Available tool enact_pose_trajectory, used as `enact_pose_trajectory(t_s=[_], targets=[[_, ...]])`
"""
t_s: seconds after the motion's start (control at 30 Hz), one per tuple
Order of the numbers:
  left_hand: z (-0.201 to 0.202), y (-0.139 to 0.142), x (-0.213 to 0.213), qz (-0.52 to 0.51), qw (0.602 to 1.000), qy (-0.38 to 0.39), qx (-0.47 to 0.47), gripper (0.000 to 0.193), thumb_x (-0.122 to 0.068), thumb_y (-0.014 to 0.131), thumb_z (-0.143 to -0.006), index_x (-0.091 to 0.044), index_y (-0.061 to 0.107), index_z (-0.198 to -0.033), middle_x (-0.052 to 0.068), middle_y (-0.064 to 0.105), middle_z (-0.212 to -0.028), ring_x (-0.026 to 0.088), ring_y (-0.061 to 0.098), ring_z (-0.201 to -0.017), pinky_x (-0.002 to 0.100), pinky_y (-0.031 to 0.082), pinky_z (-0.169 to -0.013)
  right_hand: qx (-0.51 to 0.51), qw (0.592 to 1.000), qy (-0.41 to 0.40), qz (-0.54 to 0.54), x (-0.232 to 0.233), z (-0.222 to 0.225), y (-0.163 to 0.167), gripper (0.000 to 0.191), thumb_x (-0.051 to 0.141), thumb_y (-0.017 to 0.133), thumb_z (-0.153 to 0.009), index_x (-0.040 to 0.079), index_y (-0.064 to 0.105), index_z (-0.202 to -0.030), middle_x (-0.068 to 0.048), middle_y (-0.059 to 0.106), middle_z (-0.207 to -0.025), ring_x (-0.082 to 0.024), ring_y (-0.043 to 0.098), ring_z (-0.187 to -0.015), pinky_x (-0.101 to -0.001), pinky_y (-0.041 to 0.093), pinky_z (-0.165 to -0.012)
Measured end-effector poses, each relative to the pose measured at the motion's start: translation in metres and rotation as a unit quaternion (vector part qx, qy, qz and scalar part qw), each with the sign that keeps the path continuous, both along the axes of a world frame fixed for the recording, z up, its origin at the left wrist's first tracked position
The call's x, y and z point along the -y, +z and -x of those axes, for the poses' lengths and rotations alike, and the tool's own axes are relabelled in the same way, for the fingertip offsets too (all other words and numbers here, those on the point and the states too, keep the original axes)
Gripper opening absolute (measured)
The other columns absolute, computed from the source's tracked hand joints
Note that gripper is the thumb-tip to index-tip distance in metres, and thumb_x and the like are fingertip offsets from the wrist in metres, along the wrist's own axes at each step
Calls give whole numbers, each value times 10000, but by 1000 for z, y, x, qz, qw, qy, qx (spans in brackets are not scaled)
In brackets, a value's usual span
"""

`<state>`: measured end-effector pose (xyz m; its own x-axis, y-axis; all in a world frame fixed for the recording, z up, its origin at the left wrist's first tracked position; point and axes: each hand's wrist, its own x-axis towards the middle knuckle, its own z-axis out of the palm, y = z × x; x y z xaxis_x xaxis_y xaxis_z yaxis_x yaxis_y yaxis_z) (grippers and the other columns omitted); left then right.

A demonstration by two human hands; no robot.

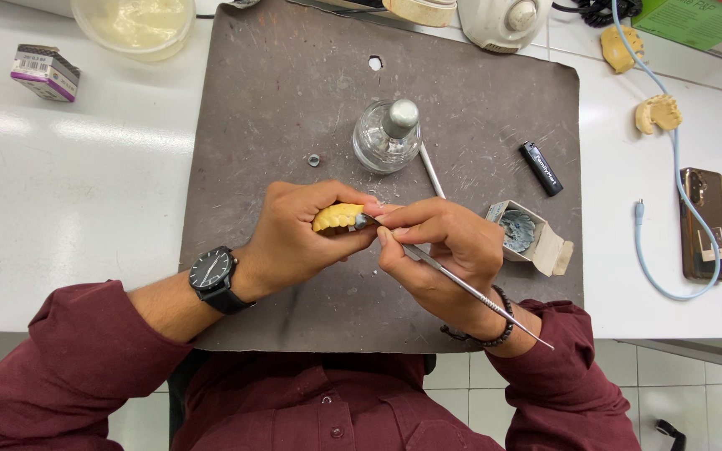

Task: The person holds a dental stone model with a partial denture framework in one hand and uses a metal wax carver to shape and smooth blue wax on the denture teeth, rotating the model to reach different surfaces. They occasionally set the model down and reposition it while continuing to carve the wax.

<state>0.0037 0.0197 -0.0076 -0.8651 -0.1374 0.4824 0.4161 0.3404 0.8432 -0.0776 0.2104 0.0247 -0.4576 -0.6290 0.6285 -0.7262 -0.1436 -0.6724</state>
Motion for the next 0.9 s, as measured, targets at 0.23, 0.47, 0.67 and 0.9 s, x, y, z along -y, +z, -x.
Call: enact_pose_trajectory(t_s=[0.23,0.47,0.67,0.9], targets=[[0,-2,1,-2,1000,-9,-10,257,-128,847,-873,-50,735,-1090,75,801,-1020,136,798,-910,240,630,-760,31,999,5,-13,1,0,3,208,-100,787,-877,-19,606,-938,-182,740,-1042,-250,776,-1016,-295,661,-878],[0,1,1,-20,999,-15,42,249,-125,842,-865,-47,741,-1079,49,794,-859,83,765,-689,209,585,-586,45,999,16,-16,0,1,0,201,-109,780,-882,-23,605,-931,-179,731,-1044,-263,767,-1063,-330,658,-938],[0,11,1,-132,979,-68,140,220,-129,832,-871,-19,731,-1032,51,775,-840,73,737,-627,191,592,-495,153,987,42,10,-14,10,-3,204,-123,702,-934,4,555,-997,-194,697,-1106,-227,742,-969,-302,643,-863],[5,17,5,-282,920,-117,246,290,-114,803,-874,3,703,-1120,68,751,-822,75,681,-550,211,547,-440,281,953,55,93,-23,30,6,261,-33,435,-973,-104,573,-1183,-279,674,-1082,-293,729,-883,-394,669,-828]])
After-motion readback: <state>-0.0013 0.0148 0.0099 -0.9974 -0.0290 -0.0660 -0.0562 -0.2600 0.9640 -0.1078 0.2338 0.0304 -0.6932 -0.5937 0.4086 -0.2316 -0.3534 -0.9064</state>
